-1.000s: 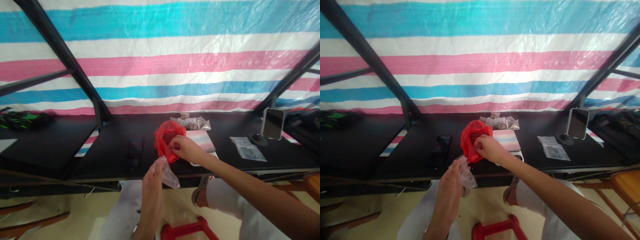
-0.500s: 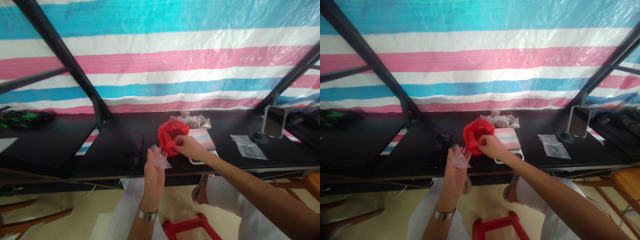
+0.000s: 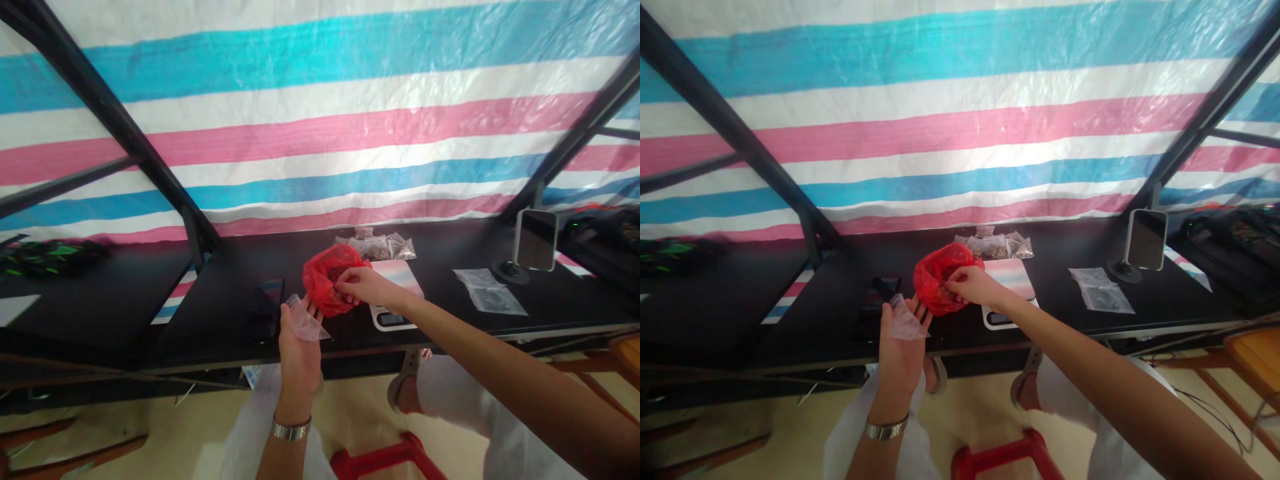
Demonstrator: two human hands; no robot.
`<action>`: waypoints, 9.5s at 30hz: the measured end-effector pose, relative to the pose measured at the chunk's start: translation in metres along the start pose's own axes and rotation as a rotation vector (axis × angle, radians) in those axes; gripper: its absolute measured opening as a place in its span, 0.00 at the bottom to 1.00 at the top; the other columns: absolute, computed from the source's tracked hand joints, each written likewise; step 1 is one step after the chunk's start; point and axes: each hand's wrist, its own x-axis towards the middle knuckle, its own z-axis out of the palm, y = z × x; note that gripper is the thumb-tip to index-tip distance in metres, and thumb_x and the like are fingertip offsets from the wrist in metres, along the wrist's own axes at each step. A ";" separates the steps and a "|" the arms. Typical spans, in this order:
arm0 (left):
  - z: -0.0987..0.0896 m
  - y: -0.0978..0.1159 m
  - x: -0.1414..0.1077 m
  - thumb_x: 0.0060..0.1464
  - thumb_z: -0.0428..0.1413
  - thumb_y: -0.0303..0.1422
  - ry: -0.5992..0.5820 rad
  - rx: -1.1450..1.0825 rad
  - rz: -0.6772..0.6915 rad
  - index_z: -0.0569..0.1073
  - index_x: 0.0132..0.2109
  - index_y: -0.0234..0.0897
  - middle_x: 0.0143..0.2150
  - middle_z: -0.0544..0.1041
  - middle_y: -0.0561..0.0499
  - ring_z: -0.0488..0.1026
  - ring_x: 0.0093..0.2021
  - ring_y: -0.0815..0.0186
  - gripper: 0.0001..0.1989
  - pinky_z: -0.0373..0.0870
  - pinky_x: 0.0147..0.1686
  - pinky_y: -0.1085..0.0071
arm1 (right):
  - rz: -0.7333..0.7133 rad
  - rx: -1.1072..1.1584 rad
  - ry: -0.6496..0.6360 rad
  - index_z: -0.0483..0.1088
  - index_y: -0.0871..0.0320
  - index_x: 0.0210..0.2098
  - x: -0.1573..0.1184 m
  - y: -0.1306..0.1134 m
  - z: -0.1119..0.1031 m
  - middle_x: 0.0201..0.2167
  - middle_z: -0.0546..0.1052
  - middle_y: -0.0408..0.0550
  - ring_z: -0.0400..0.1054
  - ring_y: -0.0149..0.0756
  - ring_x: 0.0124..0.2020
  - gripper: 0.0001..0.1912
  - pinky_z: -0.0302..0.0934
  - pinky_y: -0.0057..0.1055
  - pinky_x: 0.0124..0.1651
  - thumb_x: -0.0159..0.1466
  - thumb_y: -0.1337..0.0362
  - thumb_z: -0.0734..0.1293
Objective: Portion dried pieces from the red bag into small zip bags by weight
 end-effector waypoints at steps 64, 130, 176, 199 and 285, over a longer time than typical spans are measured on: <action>-0.020 -0.003 0.003 0.41 0.78 0.31 -0.216 0.773 0.722 0.86 0.45 0.46 0.41 0.79 0.47 0.71 0.49 0.51 0.21 0.68 0.59 0.58 | -0.519 -0.528 0.089 0.78 0.54 0.42 -0.066 -0.047 0.006 0.38 0.83 0.46 0.75 0.37 0.38 0.03 0.64 0.31 0.41 0.68 0.65 0.73; -0.042 -0.022 -0.008 0.66 0.61 0.40 -0.506 1.262 0.802 0.81 0.56 0.40 0.57 0.85 0.43 0.83 0.57 0.55 0.16 0.80 0.60 0.56 | -0.265 -0.935 0.238 0.78 0.52 0.47 -0.041 0.004 -0.013 0.46 0.83 0.48 0.77 0.40 0.42 0.09 0.56 0.31 0.36 0.74 0.56 0.68; -0.046 -0.027 -0.012 0.65 0.63 0.40 -0.662 1.014 0.839 0.79 0.56 0.40 0.56 0.83 0.41 0.82 0.56 0.55 0.15 0.80 0.58 0.58 | -0.365 -0.987 0.083 0.80 0.54 0.45 0.016 -0.011 0.012 0.44 0.85 0.48 0.78 0.41 0.45 0.07 0.61 0.30 0.41 0.69 0.60 0.72; -0.049 -0.026 -0.018 0.64 0.64 0.37 -0.723 0.969 0.881 0.80 0.54 0.39 0.53 0.85 0.42 0.84 0.52 0.58 0.14 0.81 0.53 0.63 | -0.455 -1.170 0.102 0.77 0.56 0.51 0.007 -0.022 0.020 0.53 0.81 0.55 0.79 0.44 0.48 0.13 0.65 0.32 0.43 0.76 0.63 0.61; -0.064 0.005 0.008 0.56 0.71 0.44 -0.278 0.668 0.424 0.74 0.61 0.39 0.43 0.86 0.47 0.84 0.41 0.63 0.30 0.81 0.44 0.69 | -0.481 -0.778 0.078 0.79 0.54 0.53 0.049 0.004 0.024 0.55 0.83 0.51 0.77 0.47 0.55 0.16 0.66 0.35 0.56 0.67 0.71 0.69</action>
